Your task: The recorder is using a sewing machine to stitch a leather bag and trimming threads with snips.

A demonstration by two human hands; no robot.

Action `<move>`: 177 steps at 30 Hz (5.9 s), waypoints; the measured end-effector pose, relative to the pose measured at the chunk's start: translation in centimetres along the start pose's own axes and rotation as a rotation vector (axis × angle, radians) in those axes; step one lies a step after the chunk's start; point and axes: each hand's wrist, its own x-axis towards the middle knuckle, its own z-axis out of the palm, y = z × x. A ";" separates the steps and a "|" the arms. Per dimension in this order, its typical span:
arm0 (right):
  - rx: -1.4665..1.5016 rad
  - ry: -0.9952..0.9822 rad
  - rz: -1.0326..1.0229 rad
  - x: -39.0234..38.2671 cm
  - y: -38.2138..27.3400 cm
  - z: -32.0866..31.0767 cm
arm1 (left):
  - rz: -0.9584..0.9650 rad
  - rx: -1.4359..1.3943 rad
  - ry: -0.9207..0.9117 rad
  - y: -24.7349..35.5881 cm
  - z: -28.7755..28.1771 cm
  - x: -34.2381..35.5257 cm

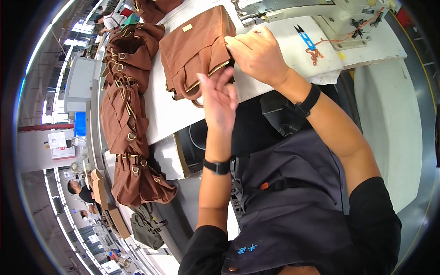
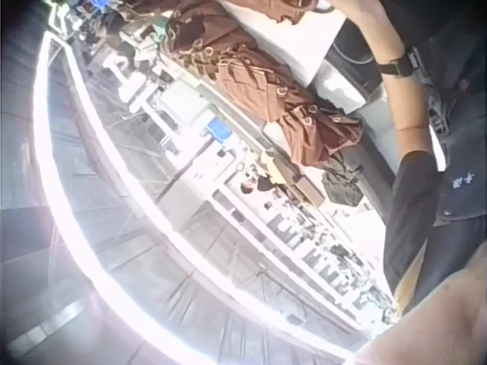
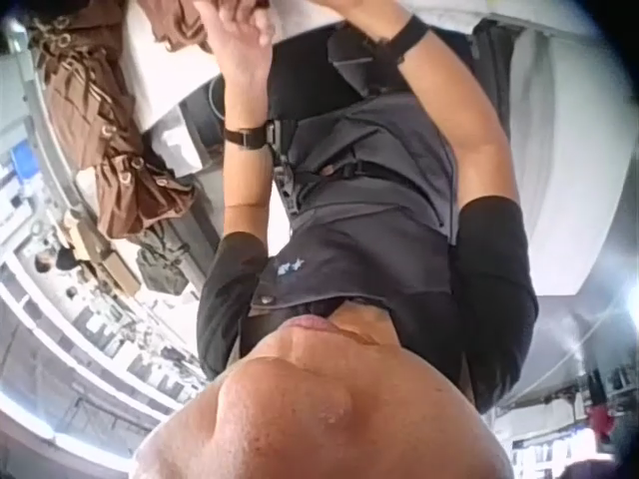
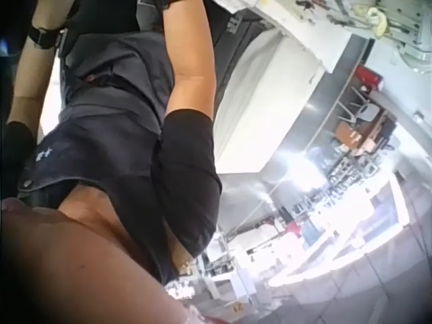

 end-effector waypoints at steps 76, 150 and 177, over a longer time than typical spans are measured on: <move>0.035 -0.495 0.550 7.4 12.5 0.0 | -0.196 1.737 -0.438 23.1 -0.2 2.4; 0.455 -0.817 0.525 11.7 1.1 -6.7 | 0.610 1.619 -0.678 16.5 5.8 6.2; 0.529 -1.034 0.528 12.2 3.0 -7.6 | 0.403 1.672 -0.651 14.9 6.3 7.1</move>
